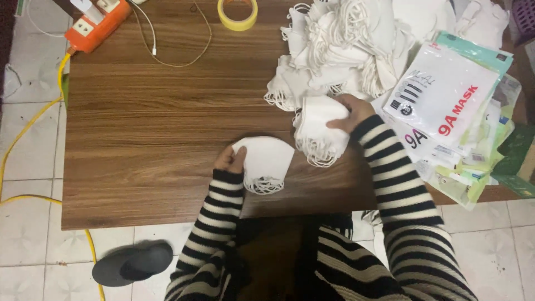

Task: Folding white face masks and stacking them on a wooden table in a factory setting.

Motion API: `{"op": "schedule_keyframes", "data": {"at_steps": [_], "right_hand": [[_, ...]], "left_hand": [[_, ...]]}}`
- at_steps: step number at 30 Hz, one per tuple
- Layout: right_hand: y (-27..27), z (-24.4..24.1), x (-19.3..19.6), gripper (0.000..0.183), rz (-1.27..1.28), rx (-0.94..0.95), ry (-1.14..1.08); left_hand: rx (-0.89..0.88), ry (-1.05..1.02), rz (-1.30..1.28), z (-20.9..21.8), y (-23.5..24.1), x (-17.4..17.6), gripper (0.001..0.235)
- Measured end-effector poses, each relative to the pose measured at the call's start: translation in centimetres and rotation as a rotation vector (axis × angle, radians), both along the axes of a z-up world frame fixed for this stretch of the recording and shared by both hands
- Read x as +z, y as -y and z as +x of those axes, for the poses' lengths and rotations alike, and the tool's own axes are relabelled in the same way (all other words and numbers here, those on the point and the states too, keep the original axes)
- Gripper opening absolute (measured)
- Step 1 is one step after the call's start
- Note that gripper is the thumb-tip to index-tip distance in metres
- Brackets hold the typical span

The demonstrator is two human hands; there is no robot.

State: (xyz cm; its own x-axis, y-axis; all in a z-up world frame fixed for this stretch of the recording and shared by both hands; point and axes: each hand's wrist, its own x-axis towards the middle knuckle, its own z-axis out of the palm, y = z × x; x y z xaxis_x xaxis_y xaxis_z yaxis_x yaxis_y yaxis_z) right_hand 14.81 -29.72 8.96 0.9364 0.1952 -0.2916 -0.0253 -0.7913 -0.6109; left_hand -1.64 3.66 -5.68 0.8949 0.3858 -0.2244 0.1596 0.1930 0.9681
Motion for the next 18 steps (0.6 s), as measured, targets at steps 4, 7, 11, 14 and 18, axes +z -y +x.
{"op": "schedule_keyframes", "data": {"at_steps": [4,7,11,14,18], "right_hand": [[-1.0,-0.6,-0.9,0.077,-0.147,0.004,0.062],[-0.3,-0.5,-3.5,0.076,-0.293,0.036,0.152],[-0.7,-2.0,-3.9,0.053,-0.336,0.09,0.44],[-0.7,-2.9,-4.5,0.036,-0.217,0.07,0.618],[-0.5,-4.6,-1.5,0.023,0.376,-0.157,0.604]], "left_hand": [[-0.047,0.028,-0.143,1.7,3.1,5.8,0.023],[-0.033,0.016,-0.104,2.2,2.7,5.9,0.021],[-0.083,-0.022,-0.106,2.6,1.8,2.7,0.025],[-0.105,-0.064,-0.134,2.6,1.8,4.2,0.03],[-0.066,-0.036,-0.183,2.6,2.3,5.6,0.028]]}}
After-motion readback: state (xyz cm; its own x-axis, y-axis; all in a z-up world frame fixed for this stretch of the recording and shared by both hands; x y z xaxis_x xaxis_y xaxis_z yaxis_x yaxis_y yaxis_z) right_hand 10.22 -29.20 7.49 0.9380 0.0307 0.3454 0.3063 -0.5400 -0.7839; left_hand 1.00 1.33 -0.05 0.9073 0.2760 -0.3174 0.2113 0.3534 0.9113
